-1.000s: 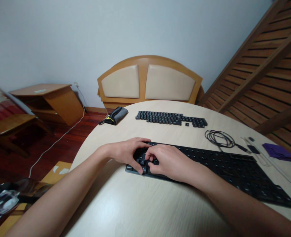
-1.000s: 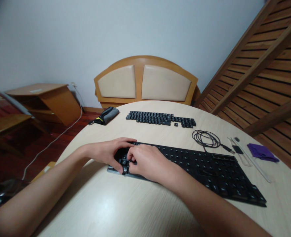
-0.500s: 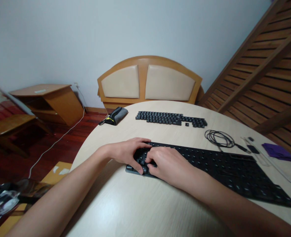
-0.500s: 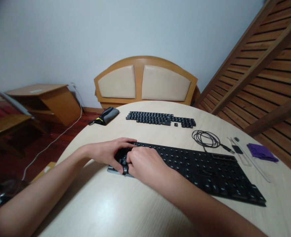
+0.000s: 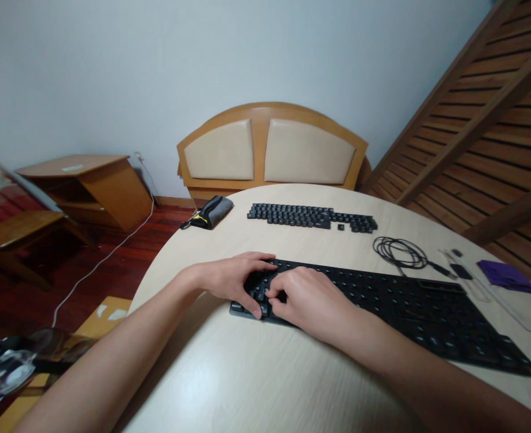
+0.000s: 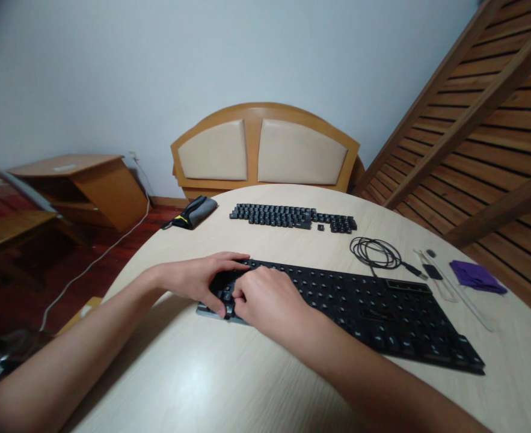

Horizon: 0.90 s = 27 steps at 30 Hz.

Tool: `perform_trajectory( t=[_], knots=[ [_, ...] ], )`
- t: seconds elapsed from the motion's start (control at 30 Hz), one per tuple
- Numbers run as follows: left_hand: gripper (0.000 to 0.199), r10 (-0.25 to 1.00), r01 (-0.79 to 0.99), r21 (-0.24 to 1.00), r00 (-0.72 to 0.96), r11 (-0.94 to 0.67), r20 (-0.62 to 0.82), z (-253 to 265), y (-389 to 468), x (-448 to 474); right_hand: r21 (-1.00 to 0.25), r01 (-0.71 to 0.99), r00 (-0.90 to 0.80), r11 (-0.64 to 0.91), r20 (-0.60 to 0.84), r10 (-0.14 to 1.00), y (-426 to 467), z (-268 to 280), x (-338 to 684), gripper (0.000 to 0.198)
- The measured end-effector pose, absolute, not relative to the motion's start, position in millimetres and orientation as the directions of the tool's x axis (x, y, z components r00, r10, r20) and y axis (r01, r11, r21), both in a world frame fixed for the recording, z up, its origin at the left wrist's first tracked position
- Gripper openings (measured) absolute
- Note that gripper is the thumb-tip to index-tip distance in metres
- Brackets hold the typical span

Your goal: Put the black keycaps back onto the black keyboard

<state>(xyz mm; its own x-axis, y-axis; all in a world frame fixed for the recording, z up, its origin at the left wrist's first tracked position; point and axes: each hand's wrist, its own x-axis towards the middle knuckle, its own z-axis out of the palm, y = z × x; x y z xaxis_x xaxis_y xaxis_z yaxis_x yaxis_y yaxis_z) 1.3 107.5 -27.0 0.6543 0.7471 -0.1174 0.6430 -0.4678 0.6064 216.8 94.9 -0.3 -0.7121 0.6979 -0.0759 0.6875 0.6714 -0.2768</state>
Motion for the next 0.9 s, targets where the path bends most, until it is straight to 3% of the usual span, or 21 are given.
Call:
perform_trajectory(
  t=[0.5,0.67,0.9],
  knots=[
    [0.101,0.744,0.661,0.582,0.654,-0.474,-0.136,-26,107,2,-0.095,0.714,-0.7,0.694,-0.146,0.699,78,-2,209,0.019],
    [0.101,0.748,0.66,0.583,0.65,-0.473,-0.129,-27,108,2,-0.026,0.695,-0.718,0.719,-0.085,0.691,67,-9,207,0.019],
    [0.099,0.744,0.659,0.572,0.657,-0.489,-0.121,-27,107,2,-0.075,0.752,-0.659,0.655,-0.109,0.744,68,-8,206,0.019]
  ],
)
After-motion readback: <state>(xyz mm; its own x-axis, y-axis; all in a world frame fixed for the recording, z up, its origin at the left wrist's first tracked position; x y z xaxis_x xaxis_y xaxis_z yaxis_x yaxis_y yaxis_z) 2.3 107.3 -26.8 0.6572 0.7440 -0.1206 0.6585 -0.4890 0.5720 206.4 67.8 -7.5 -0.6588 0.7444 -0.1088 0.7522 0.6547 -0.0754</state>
